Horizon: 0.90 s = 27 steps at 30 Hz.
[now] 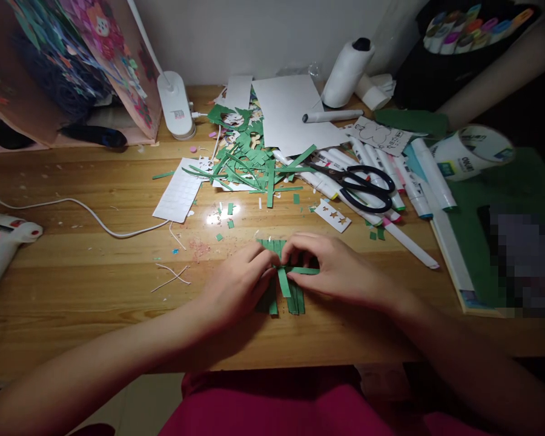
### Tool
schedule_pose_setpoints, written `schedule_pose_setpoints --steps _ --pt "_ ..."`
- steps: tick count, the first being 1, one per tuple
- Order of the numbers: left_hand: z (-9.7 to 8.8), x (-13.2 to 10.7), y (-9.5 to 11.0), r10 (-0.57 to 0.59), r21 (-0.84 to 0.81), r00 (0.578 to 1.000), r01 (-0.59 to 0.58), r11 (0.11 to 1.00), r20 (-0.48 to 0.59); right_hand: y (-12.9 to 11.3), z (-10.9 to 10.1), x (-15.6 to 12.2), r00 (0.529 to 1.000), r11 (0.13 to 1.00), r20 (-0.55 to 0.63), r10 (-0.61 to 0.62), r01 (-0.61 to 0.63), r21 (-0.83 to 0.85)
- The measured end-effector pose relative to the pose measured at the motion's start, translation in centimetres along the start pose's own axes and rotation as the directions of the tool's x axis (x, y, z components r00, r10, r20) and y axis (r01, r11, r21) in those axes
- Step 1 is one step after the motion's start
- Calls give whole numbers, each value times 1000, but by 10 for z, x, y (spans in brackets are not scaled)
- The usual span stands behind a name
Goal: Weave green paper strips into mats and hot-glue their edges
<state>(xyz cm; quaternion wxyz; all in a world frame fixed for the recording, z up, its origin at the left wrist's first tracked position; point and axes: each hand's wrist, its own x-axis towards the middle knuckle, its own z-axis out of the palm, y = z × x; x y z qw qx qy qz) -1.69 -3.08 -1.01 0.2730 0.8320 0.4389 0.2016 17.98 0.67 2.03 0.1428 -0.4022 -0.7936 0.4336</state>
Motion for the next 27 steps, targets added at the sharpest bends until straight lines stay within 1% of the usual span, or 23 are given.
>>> schedule_pose_setpoints --steps 8,12,14,17,21,24,27 --pt "-7 0 3 33 -46 999 -32 998 39 -3 1 -2 999 999 -42 13 -15 -38" --pt "-9 1 6 35 -69 997 -30 997 67 -3 0 -4 998 995 -57 20 -25 -95" --pt "-9 2 6 34 -71 997 -29 997 63 -3 0 -5 999 995 -35 33 -37 -96" --pt "-6 1 4 36 -71 999 -33 997 39 -3 0 -5 999 997 7 50 -50 -57" --pt "-4 -1 2 41 -53 999 -40 998 30 -5 -1 -7 997 997 31 75 -75 -2" --pt "-4 0 1 45 -36 999 -44 998 27 -5 0 -8 993 994 51 108 -110 27" --pt "-3 1 1 48 -38 999 -47 998 26 -5 0 -10 986 988 65 152 -153 18"
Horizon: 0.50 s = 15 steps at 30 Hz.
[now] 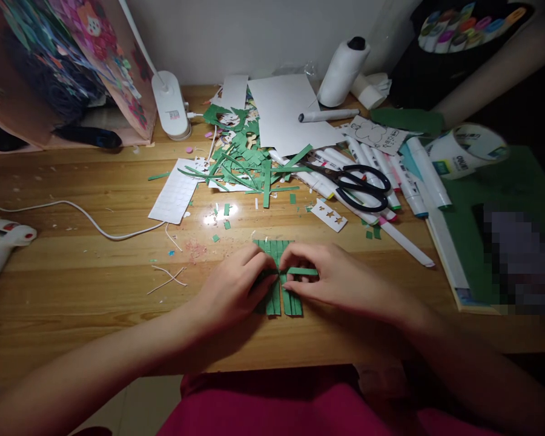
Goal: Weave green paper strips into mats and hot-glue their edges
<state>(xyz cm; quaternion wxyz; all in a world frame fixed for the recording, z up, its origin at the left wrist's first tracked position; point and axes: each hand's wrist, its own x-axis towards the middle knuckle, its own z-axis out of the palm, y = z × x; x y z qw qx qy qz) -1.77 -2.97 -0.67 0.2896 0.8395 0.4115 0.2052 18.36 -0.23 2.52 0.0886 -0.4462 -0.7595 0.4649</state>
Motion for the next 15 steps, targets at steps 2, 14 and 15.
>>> schedule_pose_setpoints --steps 2,14,15 --pt "0 0 0 -1 -3 1000 1 1000 -7 0 -1 -1 999 999 39 32 -33 18" --pt "-1 0 0 -14 6 1000 14 1000 3 -3 7 -4 975 952 141 173 -202 232" --pt "-1 0 0 -12 2 1000 12 1000 3 -4 7 -4 983 973 111 145 -163 165"
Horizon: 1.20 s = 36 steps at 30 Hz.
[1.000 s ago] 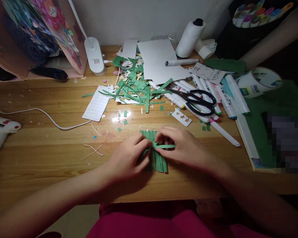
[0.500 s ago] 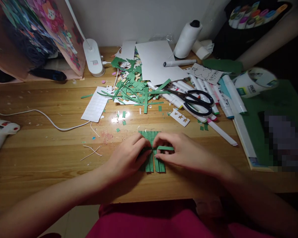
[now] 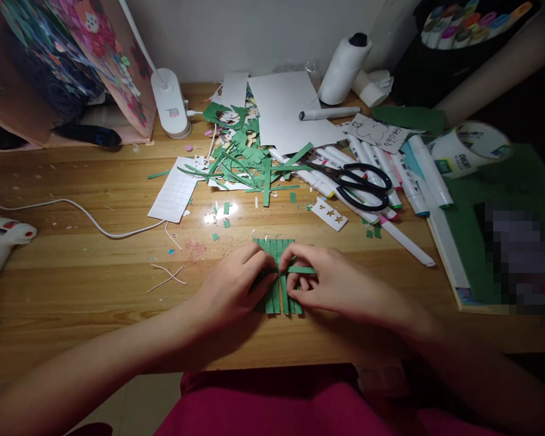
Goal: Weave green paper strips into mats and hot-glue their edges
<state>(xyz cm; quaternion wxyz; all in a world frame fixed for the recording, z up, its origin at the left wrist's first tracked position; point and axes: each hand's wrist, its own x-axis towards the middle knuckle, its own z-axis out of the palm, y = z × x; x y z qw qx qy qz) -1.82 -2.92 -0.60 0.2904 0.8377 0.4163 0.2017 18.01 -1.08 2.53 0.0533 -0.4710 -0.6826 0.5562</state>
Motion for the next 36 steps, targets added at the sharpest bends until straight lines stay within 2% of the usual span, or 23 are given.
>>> schedule_pose_setpoints --steps 3,7,10,13,16,21,24,27,30,36 --pt "0 0 0 7 -17 1000 -7 1000 4 -4 0 -3 987 954 -48 -151 133 -270" --pt "-1 1 1 -1 -24 1000 1 1000 16 -7 -3 -6 933 806 -38 -357 287 -518" --pt "0 1 1 -10 -23 1000 11 1000 17 -7 -4 -4 871 678 22 -491 398 -619" --pt "1 1 0 -4 0 1000 4 1000 -9 -6 -4 -2 787 551 84 -611 499 -669" --pt "1 1 0 2 13 1000 -1 1000 -15 -3 -3 0 731 480 116 -672 549 -684" --pt "0 2 2 3 7 1000 -3 1000 1 -1 -6 1 757 440 208 -620 555 -706" --pt "0 2 2 -4 9 1000 4 1000 12 -1 -15 0 766 496 259 -588 595 -633" --pt "0 1 1 2 3 1000 -2 1000 17 -2 -24 -1 801 575 171 -573 542 -613" --pt "0 0 1 9 4 1000 -9 1000 2 -2 -26 2 841 604 56 -538 432 -670" --pt "2 0 0 1 14 1000 -1 1000 -12 1 -12 12 875 664 29 -483 387 -640"
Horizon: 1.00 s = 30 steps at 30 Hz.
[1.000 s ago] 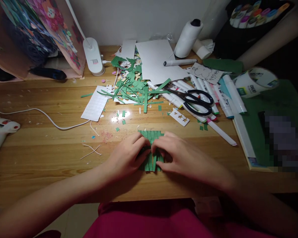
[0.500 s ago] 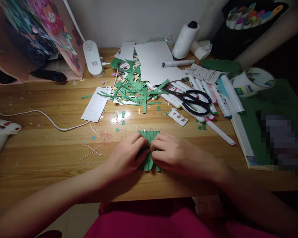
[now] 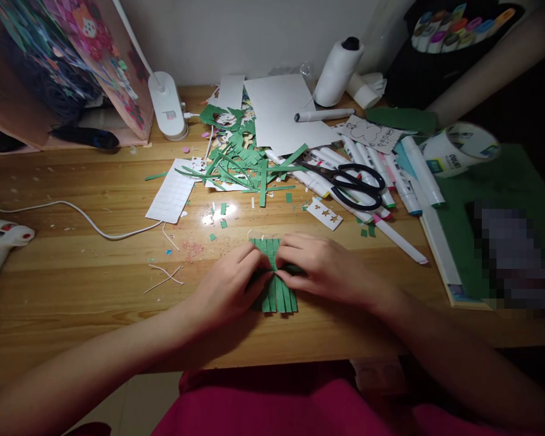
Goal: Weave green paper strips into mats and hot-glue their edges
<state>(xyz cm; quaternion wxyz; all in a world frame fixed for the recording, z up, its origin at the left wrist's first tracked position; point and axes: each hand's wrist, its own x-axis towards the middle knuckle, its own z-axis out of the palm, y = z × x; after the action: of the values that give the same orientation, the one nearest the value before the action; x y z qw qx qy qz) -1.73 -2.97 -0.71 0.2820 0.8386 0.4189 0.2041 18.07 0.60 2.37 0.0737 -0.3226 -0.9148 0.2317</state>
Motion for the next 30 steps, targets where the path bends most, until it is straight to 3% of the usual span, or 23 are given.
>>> schedule_pose_setpoints --steps 14,21,25,30 --pt "1 -1 1 20 49 999 -18 999 -30 3 3 -3 999 999 -19 -30 29 -24" --pt "4 -3 12 58 236 998 -50 970 -28 7 -11 -5 989 989 6 149 -149 10" --pt "6 3 26 -18 286 1000 17 958 2 8 -12 -2 985 977 1 171 -170 128" --pt "13 10 29 -73 291 994 95 952 -83 5 -16 -3 989 932 -2 151 -141 335"
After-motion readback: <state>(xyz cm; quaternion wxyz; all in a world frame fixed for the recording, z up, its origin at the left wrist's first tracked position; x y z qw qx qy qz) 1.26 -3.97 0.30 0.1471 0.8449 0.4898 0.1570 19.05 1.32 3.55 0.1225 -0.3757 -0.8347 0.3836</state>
